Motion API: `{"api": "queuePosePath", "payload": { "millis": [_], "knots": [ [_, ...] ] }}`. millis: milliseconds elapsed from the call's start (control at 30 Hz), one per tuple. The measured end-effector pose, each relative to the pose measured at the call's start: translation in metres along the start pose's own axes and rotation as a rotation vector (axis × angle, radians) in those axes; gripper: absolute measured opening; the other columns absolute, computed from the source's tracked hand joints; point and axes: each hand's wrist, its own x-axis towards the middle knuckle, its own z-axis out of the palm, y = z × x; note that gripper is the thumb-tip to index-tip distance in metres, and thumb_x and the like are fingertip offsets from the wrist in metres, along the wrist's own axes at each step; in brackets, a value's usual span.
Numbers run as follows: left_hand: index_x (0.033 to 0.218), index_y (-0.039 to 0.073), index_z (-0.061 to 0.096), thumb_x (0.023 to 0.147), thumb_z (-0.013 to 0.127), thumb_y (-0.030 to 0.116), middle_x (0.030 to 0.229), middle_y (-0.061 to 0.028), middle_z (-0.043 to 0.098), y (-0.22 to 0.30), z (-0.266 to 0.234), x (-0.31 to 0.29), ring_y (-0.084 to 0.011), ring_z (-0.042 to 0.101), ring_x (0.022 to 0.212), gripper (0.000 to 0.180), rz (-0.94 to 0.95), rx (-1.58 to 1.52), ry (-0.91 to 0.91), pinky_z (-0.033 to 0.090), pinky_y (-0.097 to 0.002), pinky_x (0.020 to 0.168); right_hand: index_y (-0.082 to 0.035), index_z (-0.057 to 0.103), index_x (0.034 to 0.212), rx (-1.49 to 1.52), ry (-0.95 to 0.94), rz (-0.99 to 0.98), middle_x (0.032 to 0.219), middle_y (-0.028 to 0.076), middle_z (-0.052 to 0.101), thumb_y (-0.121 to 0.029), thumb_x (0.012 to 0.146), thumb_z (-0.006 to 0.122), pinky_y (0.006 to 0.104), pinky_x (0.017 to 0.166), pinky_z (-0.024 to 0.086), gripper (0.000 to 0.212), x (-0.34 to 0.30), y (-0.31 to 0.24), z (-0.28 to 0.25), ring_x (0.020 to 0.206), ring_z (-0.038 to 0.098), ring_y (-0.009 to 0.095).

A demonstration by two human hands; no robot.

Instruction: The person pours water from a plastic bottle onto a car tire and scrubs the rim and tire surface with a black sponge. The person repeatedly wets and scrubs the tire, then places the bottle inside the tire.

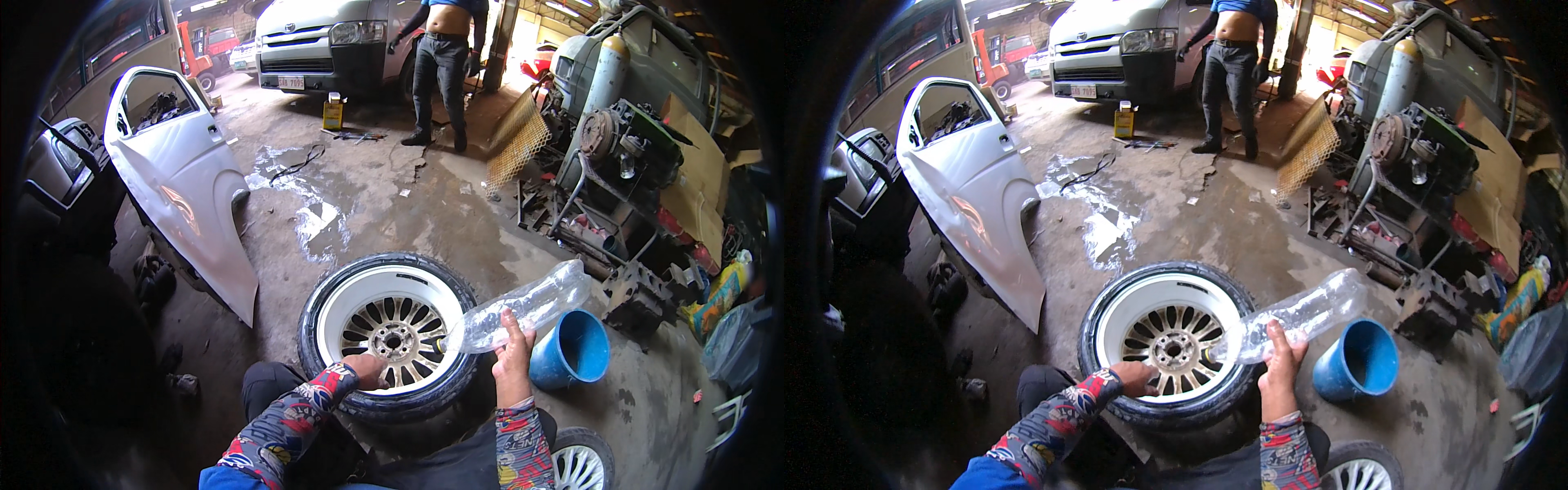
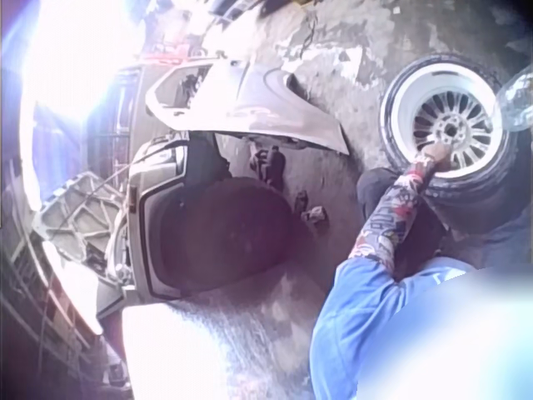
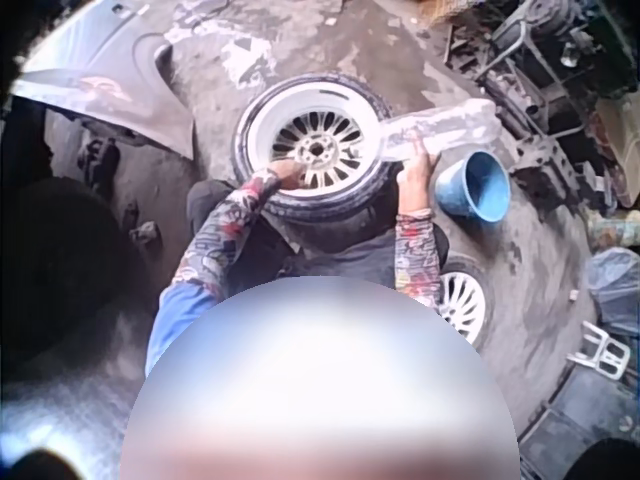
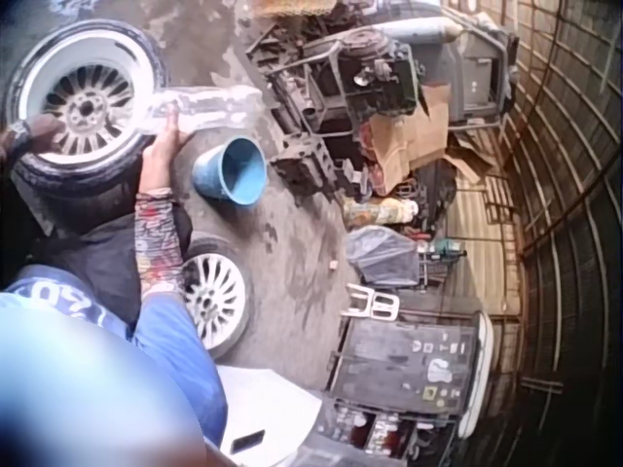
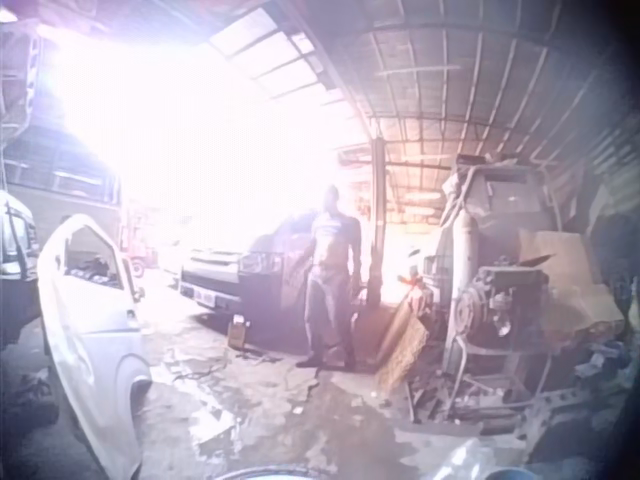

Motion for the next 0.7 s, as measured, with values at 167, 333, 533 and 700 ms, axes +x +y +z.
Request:
{"api": "queuePosePath", "payload": {
  "millis": [167, 333, 533, 700],
  "knots": [
    [0.123, 0.005, 0.062, 0.093, 0.067, 0.05, 0.107, -0.0264, 0.072, -0.001, 0.002, 0.001, -0.0439, 0.069, 0.104, 0.054, 0.018, -0.02, 0.036, 0.054, -0.0535, 0.091, -0.007, 0.049, 0.134, 0.028, 0.004, -0.011, 0.125, 0.01, 0.061, -0.011, 0.084, 0.083, 0.0378, 0.092, 0.055, 0.061, -0.006, -0.006, 0.006, 0.113, 0.063, 0.022],
    [0.12, 0.005, 0.064, 0.091, 0.069, 0.049, 0.106, -0.0257, 0.072, -0.003, 0.005, 0.002, -0.0446, 0.069, 0.102, 0.053, 0.015, -0.033, 0.05, 0.054, -0.0539, 0.09, -0.007, 0.044, 0.139, 0.02, 0.029, -0.117, 0.133, 0.012, 0.058, -0.007, 0.085, 0.082, 0.0409, 0.099, 0.052, 0.067, -0.014, -0.01, 0.015, 0.12, 0.059, 0.023],
    [0.119, 0.005, 0.062, 0.092, 0.07, 0.044, 0.103, -0.0263, 0.071, 0.001, 0.002, 0.002, -0.0445, 0.068, 0.102, 0.049, 0.053, -0.04, 0.142, 0.054, -0.0531, 0.089, -0.008, 0.046, 0.139, 0.046, 0.054, -0.167, 0.136, 0.01, 0.057, -0.003, 0.085, 0.082, 0.0418, 0.102, 0.05, 0.065, -0.015, -0.007, 0.02, 0.123, 0.057, 0.023],
    [0.14, 0.005, 0.046, 0.09, 0.074, 0.041, 0.131, -0.0275, 0.059, 0.008, -0.004, 0.003, -0.0461, 0.066, 0.108, 0.068, 0.091, -0.211, 0.396, 0.053, -0.0511, 0.094, -0.008, 0.049, 0.135, -0.007, -0.02, -0.079, 0.128, 0.007, 0.062, -0.007, 0.087, 0.082, 0.0351, 0.094, 0.051, 0.058, -0.015, 0.002, 0.017, 0.115, 0.061, 0.02]
  ]
}}
